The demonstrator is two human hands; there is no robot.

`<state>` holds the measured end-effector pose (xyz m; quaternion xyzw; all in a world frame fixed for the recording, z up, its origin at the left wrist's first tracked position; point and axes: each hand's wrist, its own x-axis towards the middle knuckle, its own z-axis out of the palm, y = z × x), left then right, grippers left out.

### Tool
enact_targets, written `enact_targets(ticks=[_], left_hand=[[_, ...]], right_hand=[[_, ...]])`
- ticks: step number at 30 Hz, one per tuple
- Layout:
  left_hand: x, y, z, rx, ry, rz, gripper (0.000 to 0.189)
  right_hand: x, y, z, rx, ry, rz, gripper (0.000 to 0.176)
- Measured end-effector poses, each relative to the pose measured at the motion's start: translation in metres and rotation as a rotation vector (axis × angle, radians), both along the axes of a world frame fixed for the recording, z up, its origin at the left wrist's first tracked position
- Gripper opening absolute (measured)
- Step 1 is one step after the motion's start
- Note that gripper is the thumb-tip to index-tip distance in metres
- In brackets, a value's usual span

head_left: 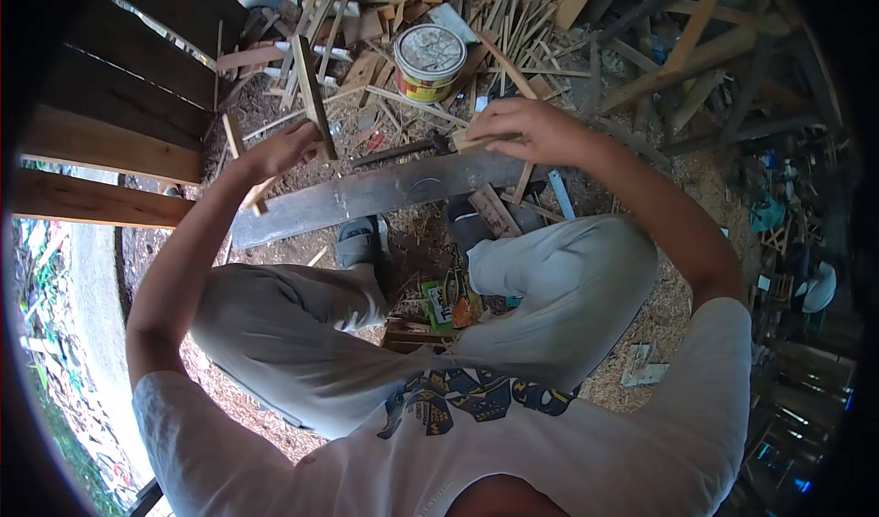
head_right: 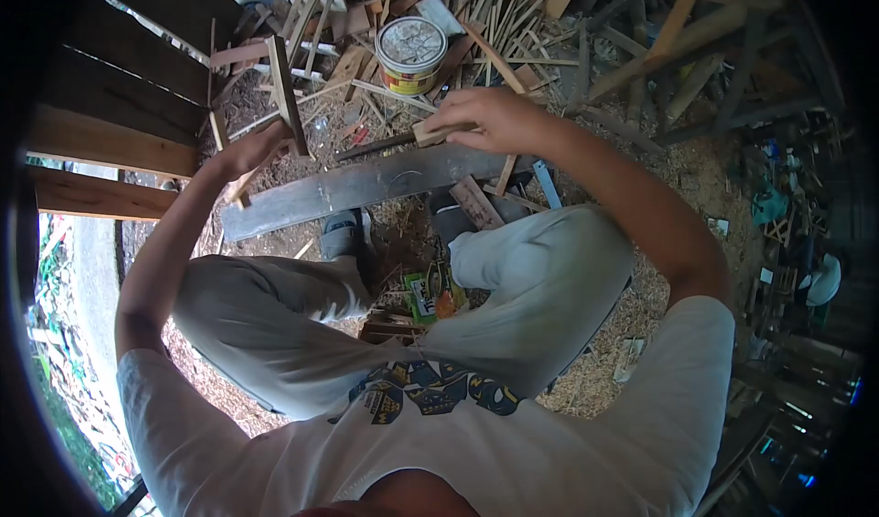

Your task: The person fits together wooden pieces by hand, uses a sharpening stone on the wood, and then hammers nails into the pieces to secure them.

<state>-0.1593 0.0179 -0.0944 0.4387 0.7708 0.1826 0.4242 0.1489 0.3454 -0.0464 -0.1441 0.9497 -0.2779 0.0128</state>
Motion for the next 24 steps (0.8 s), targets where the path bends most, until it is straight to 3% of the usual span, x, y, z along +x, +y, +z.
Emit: enact_targets(ticks=[3,5,7,9,12,14,18,24], left_hand=[[-0.003,-0.010,-0.036,-0.103,0.130,-0.001,0.055],[-0.001,-0.031,-0.096,0.015,0.258,0.003,0.052],[0.009,-0.040,-0.132,0.011,0.216,-0.016,0.042],[0.027,-0.045,-0.176,-0.016,0.423,-0.055,0.039],[0.051,-0.052,-0.236,0.103,0.530,0.027,0.037],[0.063,-0.051,-0.236,0.065,0.492,0.046,0.034],[0.067,-0.052,-0.256,0.080,0.537,0.056,0.032],[0.053,-0.036,-0.257,0.261,0.517,0.141,0.027]], right_hand=[[-0.024,0.017,-0.049,-0.086,-0.056,0.020,0.037],[-0.031,0.006,-0.110,-0.181,-0.071,0.007,0.033],[-0.036,-0.021,-0.176,-0.249,-0.019,-0.135,0.030],[-0.046,-0.046,-0.249,-0.257,0.071,-0.100,0.031],[-0.066,-0.080,-0.304,-0.158,0.112,-0.106,0.037],[-0.076,-0.098,-0.326,0.010,0.175,-0.121,0.042],[-0.087,-0.111,-0.346,0.077,0.227,-0.148,0.040],[-0.087,-0.099,-0.331,-0.058,0.157,-0.323,0.037]])
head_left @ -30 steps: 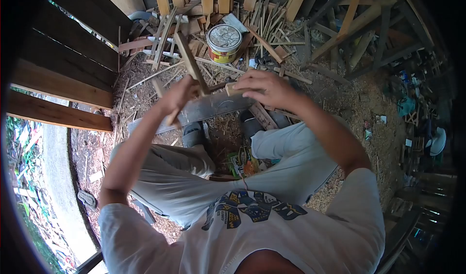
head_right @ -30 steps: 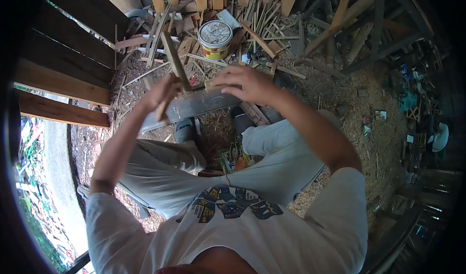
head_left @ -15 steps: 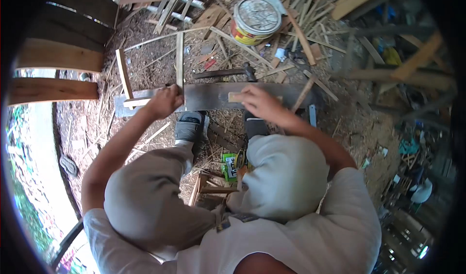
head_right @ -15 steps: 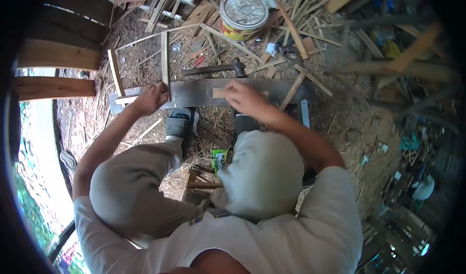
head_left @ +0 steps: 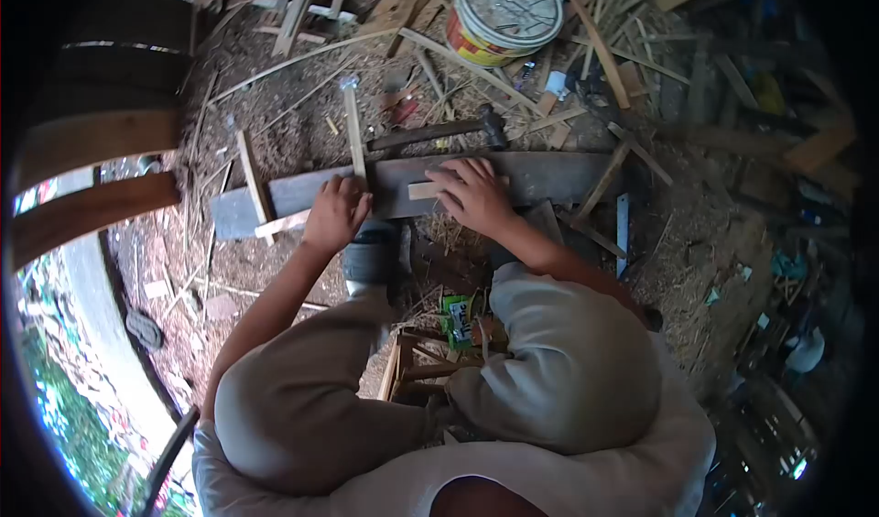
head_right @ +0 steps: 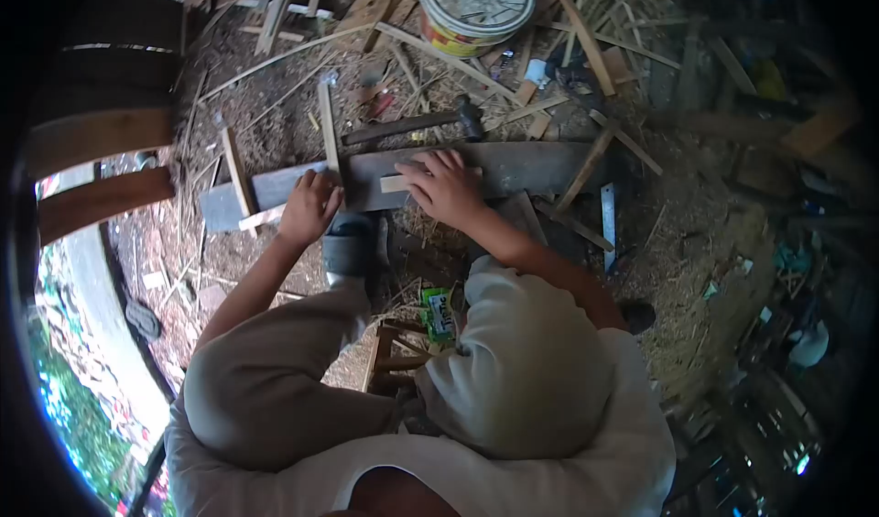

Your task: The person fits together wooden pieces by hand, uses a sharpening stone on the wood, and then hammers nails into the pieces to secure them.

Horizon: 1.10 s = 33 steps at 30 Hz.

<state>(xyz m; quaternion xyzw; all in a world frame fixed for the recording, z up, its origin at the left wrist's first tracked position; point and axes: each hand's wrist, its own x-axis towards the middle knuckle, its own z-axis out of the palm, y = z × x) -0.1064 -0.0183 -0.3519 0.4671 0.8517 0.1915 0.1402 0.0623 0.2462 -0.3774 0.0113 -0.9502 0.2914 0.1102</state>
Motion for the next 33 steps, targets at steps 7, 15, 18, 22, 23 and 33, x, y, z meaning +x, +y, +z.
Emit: enact_targets(ticks=[7,15,18,22,23,33], left_hand=[[-0.014,0.002,-0.005,-0.015,0.105,0.230,0.027],[-0.036,0.011,0.026,-0.156,0.069,0.209,0.032],[-0.045,0.029,0.044,-0.051,0.168,0.226,0.031],[-0.066,0.075,0.074,0.196,0.102,0.078,0.023],[-0.068,0.090,0.083,0.278,0.045,-0.019,0.021],[-0.117,0.302,0.097,0.533,0.222,-0.406,0.015]], right_hand=[[-0.063,0.031,-0.014,-0.031,-0.100,-0.248,0.035],[-0.117,0.035,-0.028,-0.150,-0.748,-0.320,0.062],[-0.113,0.053,-0.023,-0.513,-0.742,-0.488,0.057],[-0.074,0.100,0.034,-1.790,-0.502,-1.044,0.026],[-0.057,0.119,0.026,-2.128,-0.402,-1.031,0.021],[0.043,0.100,0.072,-1.867,-0.348,-0.631,0.022]])
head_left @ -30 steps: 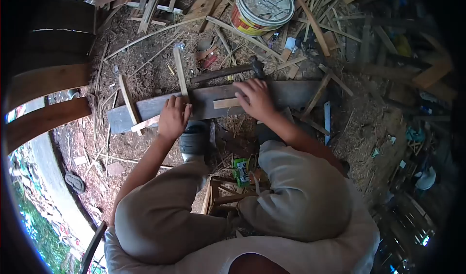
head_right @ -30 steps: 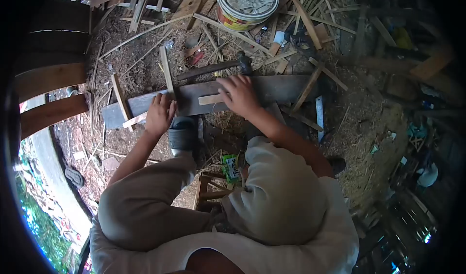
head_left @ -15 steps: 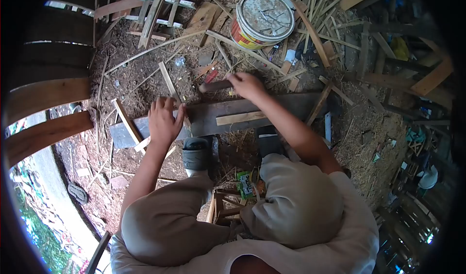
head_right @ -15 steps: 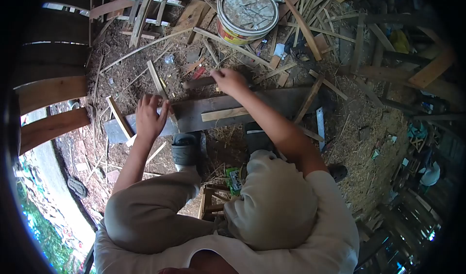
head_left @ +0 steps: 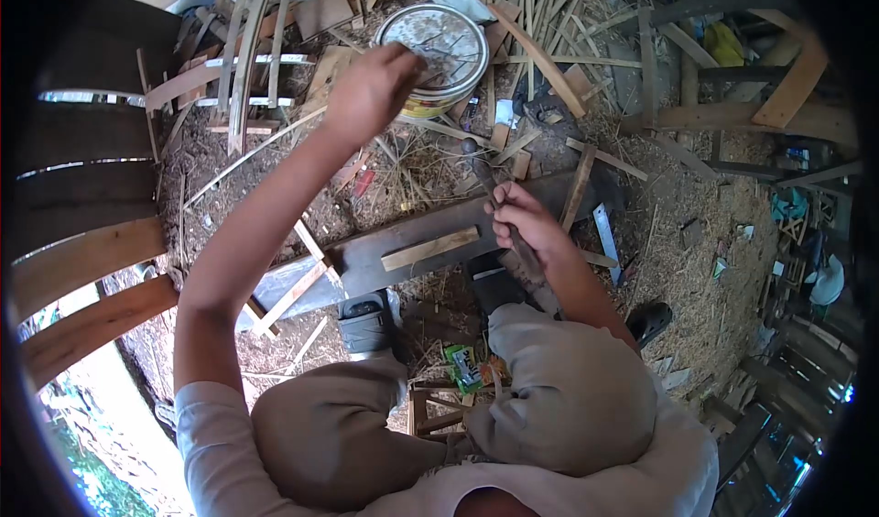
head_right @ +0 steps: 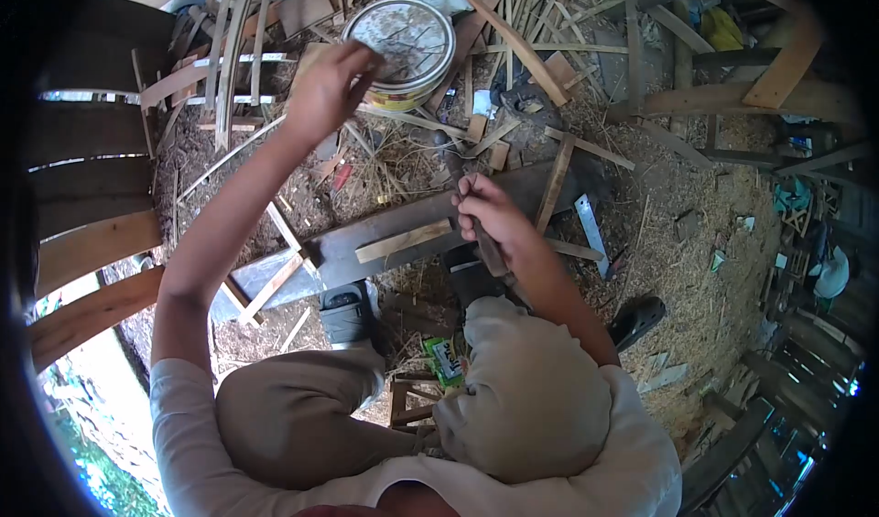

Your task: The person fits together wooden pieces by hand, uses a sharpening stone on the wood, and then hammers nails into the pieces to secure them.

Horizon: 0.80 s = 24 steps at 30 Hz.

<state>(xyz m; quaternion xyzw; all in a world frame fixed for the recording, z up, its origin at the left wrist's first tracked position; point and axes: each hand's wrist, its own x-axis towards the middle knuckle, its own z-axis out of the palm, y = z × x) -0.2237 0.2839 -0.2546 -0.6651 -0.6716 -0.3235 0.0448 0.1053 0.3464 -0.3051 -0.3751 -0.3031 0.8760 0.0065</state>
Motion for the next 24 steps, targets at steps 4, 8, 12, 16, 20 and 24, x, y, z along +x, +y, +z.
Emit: enact_targets(ticks=[4,8,12,16,20,24], left_hand=[[-0.021,0.045,-0.012,0.008,0.136,0.104,0.019],[-0.025,0.057,-0.024,-0.008,0.150,0.145,0.018],[-0.025,0.068,-0.020,-0.079,0.281,0.060,0.018],[-0.020,0.076,-0.023,-0.166,0.367,0.047,0.018],[-0.013,0.079,-0.022,-0.177,0.406,0.067,0.019],[-0.011,0.084,-0.025,-0.205,0.535,0.105,0.020]], right_hand=[[0.006,-0.004,0.009,0.219,0.046,0.032,0.027],[0.009,0.000,0.016,0.323,0.119,0.020,0.029],[0.013,0.003,0.016,0.356,0.217,-0.014,0.032],[0.017,0.002,0.019,0.365,0.273,-0.032,0.031],[0.025,0.002,0.017,0.377,0.287,-0.028,0.030],[0.029,0.003,0.015,0.369,0.283,-0.015,0.029]])
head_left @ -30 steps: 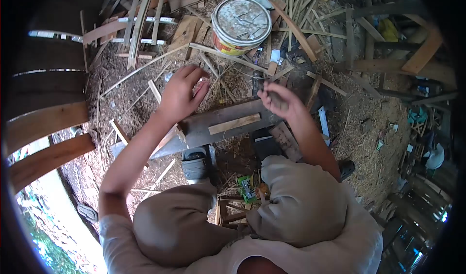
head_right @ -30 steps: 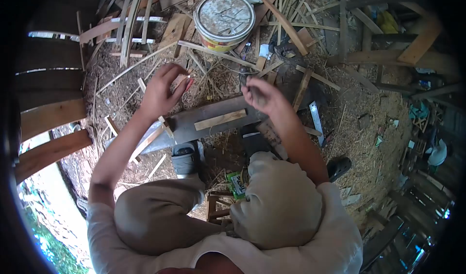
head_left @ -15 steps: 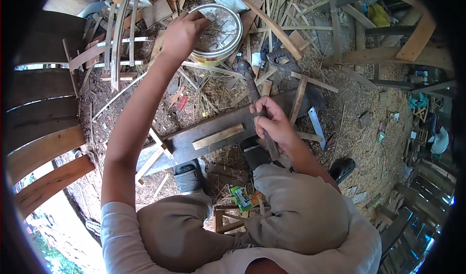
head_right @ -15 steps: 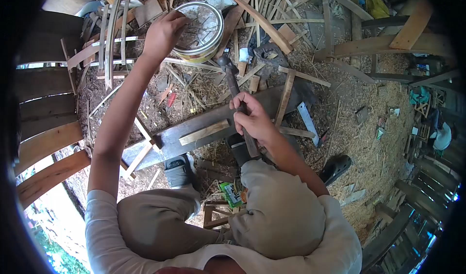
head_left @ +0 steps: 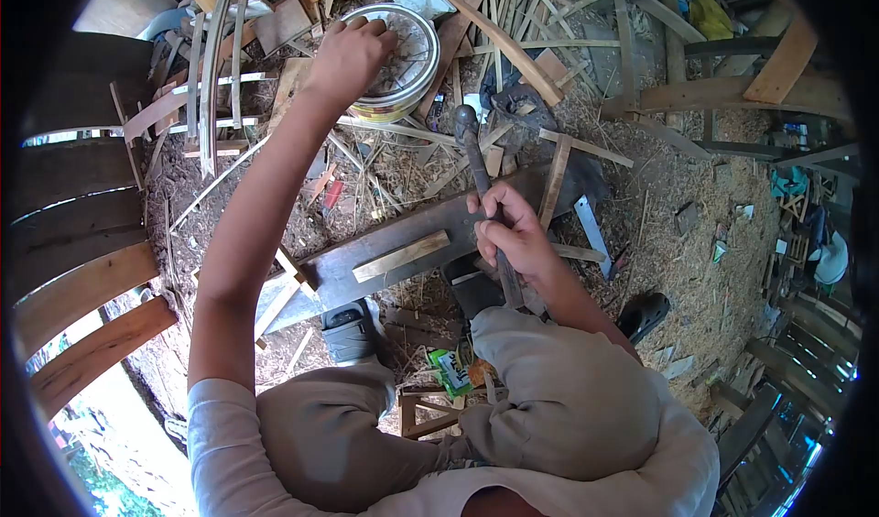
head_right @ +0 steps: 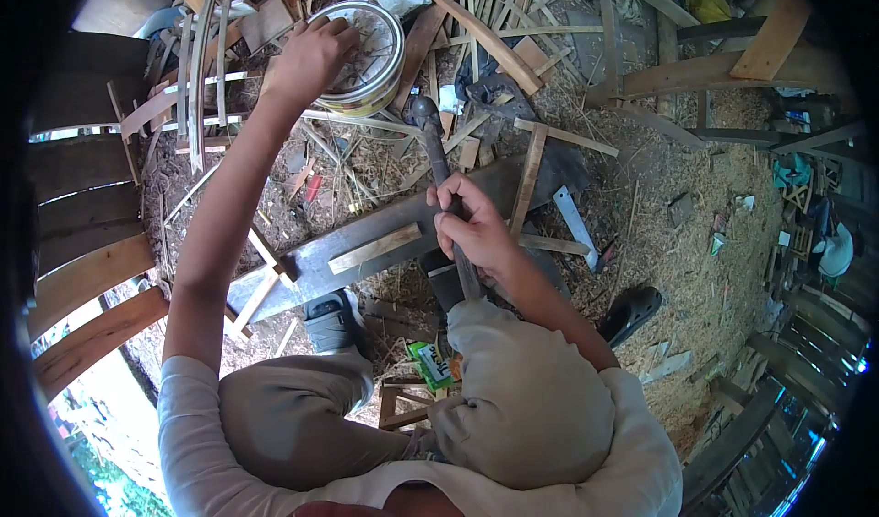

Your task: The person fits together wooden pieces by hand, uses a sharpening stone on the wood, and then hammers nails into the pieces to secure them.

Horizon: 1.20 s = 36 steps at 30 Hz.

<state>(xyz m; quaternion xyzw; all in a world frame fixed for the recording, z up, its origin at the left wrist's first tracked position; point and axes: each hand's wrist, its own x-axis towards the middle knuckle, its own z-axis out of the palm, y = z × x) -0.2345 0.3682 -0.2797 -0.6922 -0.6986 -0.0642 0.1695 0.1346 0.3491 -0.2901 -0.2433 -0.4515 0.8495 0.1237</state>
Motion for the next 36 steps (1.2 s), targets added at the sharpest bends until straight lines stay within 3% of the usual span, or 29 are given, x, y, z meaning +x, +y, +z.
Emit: enact_targets(ticks=[5,10,13,27,30,32,36], left_hand=[[-0.004,0.000,-0.010,0.031,0.008,0.009,0.012],[-0.009,0.001,-0.002,0.123,-0.271,-0.014,0.012],[-0.003,0.011,-0.007,0.188,-0.298,0.023,0.013],[0.013,0.051,-0.012,0.062,-0.072,0.193,0.013],[0.004,0.045,-0.014,0.256,-0.287,0.111,0.014],[-0.001,0.038,-0.008,0.201,-1.429,-0.036,0.018],[0.000,0.013,0.025,-0.010,-1.724,0.044,0.020]], right_hand=[[0.001,0.000,-0.001,-0.018,-0.003,-0.011,0.029],[0.001,0.000,-0.004,-0.012,0.005,-0.008,0.028],[0.000,0.000,-0.003,-0.011,-0.014,-0.007,0.028],[0.001,0.001,-0.012,-0.023,-0.031,-0.015,0.027],[0.004,0.003,-0.011,-0.019,-0.020,-0.019,0.026],[0.006,0.002,-0.010,-0.022,-0.005,-0.022,0.026],[0.004,0.001,-0.010,-0.047,-0.022,-0.026,0.026]])
